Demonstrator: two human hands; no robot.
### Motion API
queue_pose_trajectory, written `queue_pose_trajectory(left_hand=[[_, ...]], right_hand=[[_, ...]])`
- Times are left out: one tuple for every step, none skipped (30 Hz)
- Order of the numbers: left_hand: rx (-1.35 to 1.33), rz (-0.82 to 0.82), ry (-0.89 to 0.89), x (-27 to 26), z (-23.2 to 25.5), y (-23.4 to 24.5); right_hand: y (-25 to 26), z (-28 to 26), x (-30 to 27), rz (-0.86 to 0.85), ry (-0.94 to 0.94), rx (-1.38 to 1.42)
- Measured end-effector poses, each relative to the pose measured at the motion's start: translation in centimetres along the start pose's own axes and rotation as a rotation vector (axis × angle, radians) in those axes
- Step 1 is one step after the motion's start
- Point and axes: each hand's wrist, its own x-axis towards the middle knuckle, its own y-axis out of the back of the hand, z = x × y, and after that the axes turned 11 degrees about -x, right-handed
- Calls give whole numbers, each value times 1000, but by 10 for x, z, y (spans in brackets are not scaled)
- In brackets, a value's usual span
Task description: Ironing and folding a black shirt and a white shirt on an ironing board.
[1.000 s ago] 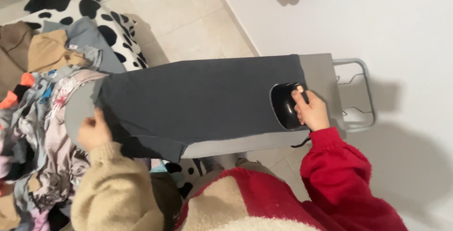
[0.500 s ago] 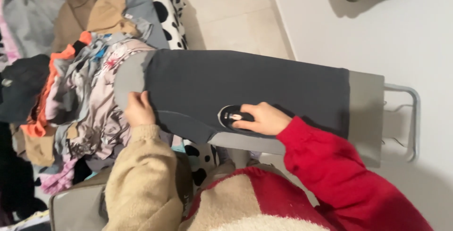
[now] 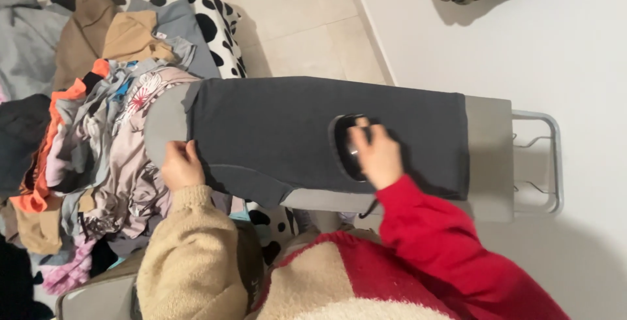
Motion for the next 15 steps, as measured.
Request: queue_pose_trajectory(left_hand=[[-4, -4, -3, 0, 0, 0], [-11, -2, -9, 0, -1, 0], [-18, -1, -16, 0, -1, 1], [-20, -3, -18, 0, -1, 2], [-31, -1, 2, 0, 0, 3], [-43, 1, 23, 0, 0, 3], [-46, -1, 20, 0, 2, 5], [-68, -5, 53, -1, 3, 7], [-89, -10, 85, -2, 5, 9], [-92, -10, 85, -4, 3, 10], [-113, -17, 150, -6, 2, 12], [-133, -21, 216, -9, 0, 15], [-135, -19, 218, -13, 0, 17], [-64, -55, 262, -16, -1, 20], [6, -91, 307, -20, -2, 24]], right_hand=[[13, 15, 5, 5, -4, -2], [26, 30, 10, 27, -139, 51], [38, 45, 16, 49, -275, 105], [48, 67, 21, 51, -277, 105], [57, 89, 26, 106, -346, 147], [67, 111, 31, 163, -415, 188], [75, 125, 32, 167, -417, 187], [84, 139, 34, 196, -452, 224], [92, 153, 35, 225, -488, 261], [96, 156, 33, 228, -487, 259], [99, 158, 30, 240, -509, 273], [102, 160, 29, 250, -528, 287], [103, 158, 25, 250, -525, 285], [103, 156, 21, 217, -526, 317], [103, 154, 17, 183, -527, 349]])
